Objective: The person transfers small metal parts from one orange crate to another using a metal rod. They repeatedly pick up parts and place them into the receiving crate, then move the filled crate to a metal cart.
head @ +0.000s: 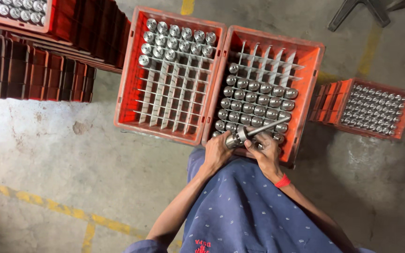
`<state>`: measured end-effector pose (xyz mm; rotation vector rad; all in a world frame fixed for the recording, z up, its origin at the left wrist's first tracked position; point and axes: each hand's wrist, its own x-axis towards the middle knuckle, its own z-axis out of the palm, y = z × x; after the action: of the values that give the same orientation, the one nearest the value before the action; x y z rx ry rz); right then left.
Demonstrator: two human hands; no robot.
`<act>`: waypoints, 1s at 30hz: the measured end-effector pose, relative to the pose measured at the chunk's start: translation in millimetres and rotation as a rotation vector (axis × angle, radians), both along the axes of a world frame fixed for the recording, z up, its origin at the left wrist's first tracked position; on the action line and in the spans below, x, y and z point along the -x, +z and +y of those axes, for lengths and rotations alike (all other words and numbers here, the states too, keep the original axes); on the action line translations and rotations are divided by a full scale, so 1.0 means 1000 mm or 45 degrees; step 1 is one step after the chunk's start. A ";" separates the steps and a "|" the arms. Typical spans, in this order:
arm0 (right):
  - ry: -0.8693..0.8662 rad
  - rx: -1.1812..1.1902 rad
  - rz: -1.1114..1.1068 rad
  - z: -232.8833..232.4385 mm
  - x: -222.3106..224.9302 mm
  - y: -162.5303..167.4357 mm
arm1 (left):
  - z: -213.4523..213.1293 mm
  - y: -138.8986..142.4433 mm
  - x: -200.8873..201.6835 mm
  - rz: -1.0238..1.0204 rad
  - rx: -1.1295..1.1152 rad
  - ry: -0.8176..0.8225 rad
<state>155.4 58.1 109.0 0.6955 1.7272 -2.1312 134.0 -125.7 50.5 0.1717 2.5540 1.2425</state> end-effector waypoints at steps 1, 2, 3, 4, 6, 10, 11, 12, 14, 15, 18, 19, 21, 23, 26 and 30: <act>0.051 -0.052 0.152 0.003 -0.002 0.000 | 0.004 0.003 0.000 -0.024 0.036 -0.030; 0.099 -0.105 0.307 0.006 -0.005 -0.002 | 0.009 0.005 0.000 -0.046 0.069 -0.063; 0.145 -0.156 0.459 0.010 -0.006 -0.004 | 0.013 0.008 0.001 -0.071 0.105 -0.097; 0.193 -0.168 0.537 0.016 -0.009 -0.006 | 0.017 0.010 0.002 -0.070 0.084 -0.125; 0.289 -0.187 0.694 0.028 -0.011 -0.012 | 0.025 0.014 0.002 -0.066 0.044 -0.178; 0.250 0.008 0.297 0.059 -0.011 -0.025 | 0.037 0.014 0.001 -0.165 -0.025 -0.248; 0.155 0.114 0.139 0.067 -0.013 -0.028 | 0.038 0.012 0.005 -0.149 -0.022 -0.286; 0.061 0.218 -0.014 0.074 -0.013 -0.033 | 0.039 0.010 0.012 -0.128 -0.018 -0.322; -0.143 0.092 0.218 0.087 -0.014 -0.043 | 0.037 0.002 0.036 0.019 0.104 -0.335; -0.239 0.028 0.334 0.094 -0.015 -0.047 | 0.034 -0.003 0.052 0.093 0.164 -0.335; -0.442 0.201 0.439 0.118 -0.019 -0.057 | 0.032 -0.016 0.129 0.398 0.356 -0.210; -0.468 0.167 0.418 0.122 -0.022 -0.060 | 0.034 -0.019 0.157 0.537 0.344 -0.162; -0.526 0.105 0.374 0.122 -0.027 -0.064 | 0.040 -0.021 0.203 0.503 0.453 -0.171; -0.508 0.055 0.370 0.115 -0.031 -0.068 | 0.047 -0.015 0.234 0.754 0.693 -0.258; -0.464 0.032 0.336 0.099 -0.040 -0.071 | 0.047 -0.007 0.248 1.026 0.781 -0.268; -0.424 -0.008 0.267 0.087 -0.049 -0.078 | 0.029 -0.001 0.229 0.829 0.327 -0.224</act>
<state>204.4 144.7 30.7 0.8381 1.8296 -2.5011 -94.9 -97.1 49.1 0.8445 3.1127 0.8756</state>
